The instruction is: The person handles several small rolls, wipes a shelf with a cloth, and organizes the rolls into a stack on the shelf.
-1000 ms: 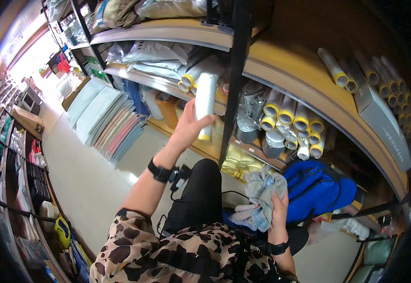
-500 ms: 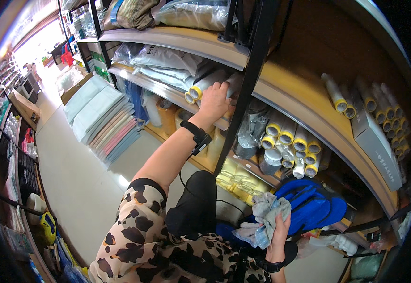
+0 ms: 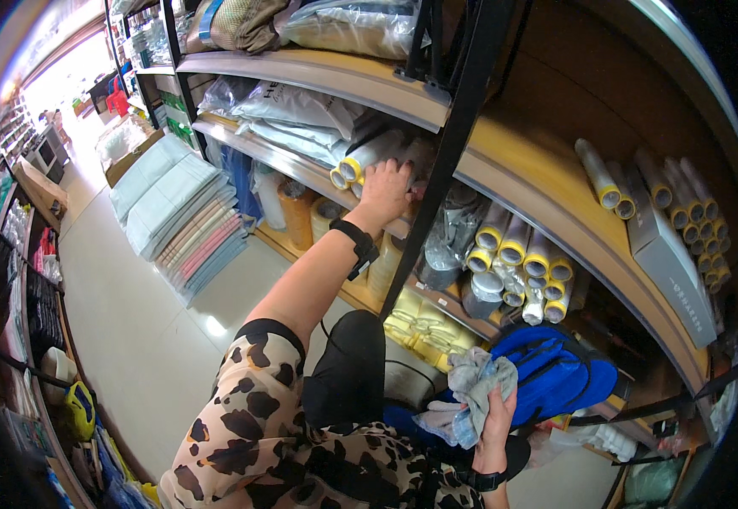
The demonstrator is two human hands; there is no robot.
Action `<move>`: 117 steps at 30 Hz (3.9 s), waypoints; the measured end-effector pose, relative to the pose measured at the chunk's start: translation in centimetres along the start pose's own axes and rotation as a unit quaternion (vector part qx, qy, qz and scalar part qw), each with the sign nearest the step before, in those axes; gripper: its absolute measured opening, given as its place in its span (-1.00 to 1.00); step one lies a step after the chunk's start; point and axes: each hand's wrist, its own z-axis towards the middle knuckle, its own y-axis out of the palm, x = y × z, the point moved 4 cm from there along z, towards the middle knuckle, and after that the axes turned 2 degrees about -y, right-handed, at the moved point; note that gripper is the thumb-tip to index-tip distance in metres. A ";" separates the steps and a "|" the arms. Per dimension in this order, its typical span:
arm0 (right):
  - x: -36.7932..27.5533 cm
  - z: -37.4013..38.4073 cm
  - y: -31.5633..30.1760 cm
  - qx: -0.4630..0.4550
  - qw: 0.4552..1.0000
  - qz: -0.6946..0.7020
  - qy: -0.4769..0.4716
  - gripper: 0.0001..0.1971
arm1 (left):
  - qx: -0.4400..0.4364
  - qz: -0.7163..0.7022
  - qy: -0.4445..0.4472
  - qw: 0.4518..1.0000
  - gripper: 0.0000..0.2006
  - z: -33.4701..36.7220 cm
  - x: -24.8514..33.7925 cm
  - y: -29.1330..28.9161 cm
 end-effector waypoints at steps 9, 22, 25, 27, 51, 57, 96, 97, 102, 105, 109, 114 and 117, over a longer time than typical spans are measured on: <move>0.5 1.2 -3.2 -0.030 0.996 0.024 -0.083 -0.55 | 0.150 -0.351 -0.048 0.923 -0.70 -4.4 0.8 -5.4; -8.2 2.3 7.1 -0.286 0.898 -0.256 -0.214 -0.56 | -0.357 -0.827 -0.220 0.374 -0.51 -18.1 15.2 -6.3; -12.9 2.8 8.0 -0.311 0.774 -0.475 -0.279 -0.59 | -0.345 -0.842 -0.264 0.319 -0.66 -17.9 14.1 -5.3; -16.9 4.1 7.5 -0.257 0.833 -0.451 -0.189 -0.65 | -0.339 -0.847 -0.253 0.322 -0.67 -17.7 13.8 -5.6; -28.9 21.9 10.4 0.022 0.528 -0.835 -0.152 -0.62 | -0.289 -0.837 -0.287 0.366 -0.61 -18.9 9.3 -5.1; -28.8 14.0 7.4 -0.127 0.927 -0.306 -0.174 -0.71 | -0.242 -0.861 -0.275 0.354 -0.52 -18.0 9.1 -7.0; -2.8 -1.8 4.1 -0.327 0.937 0.048 0.111 -0.17 | -0.297 -0.820 -0.172 0.459 -0.62 -14.6 13.1 -7.3; -2.6 -1.7 4.1 -0.337 0.930 0.077 0.124 -0.18 | -0.283 -0.833 -0.205 0.430 -0.64 -14.8 13.0 -6.6; -1.7 -1.6 3.6 -0.337 0.920 0.135 0.144 -0.21 | -0.264 -0.849 -0.264 0.374 -0.63 -15.5 13.4 -5.6; -1.9 -1.5 3.5 -0.367 0.893 0.220 0.138 -0.28 | -0.286 -0.867 -0.313 0.260 -0.58 -15.9 14.0 -5.2; -1.3 -0.9 4.1 -0.338 0.906 0.218 0.132 -0.33 | -0.349 -0.855 -0.232 0.306 -0.53 -18.3 15.0 -4.5; -1.0 -0.9 4.5 -0.319 0.914 0.220 0.120 -0.37 | -0.404 -0.822 -0.136 0.379 -0.45 -17.4 15.3 -6.5; -0.9 -0.8 5.2 -0.274 0.927 0.228 0.113 -0.34 | -0.442 -0.796 -0.124 0.394 -0.45 -17.3 15.9 -7.1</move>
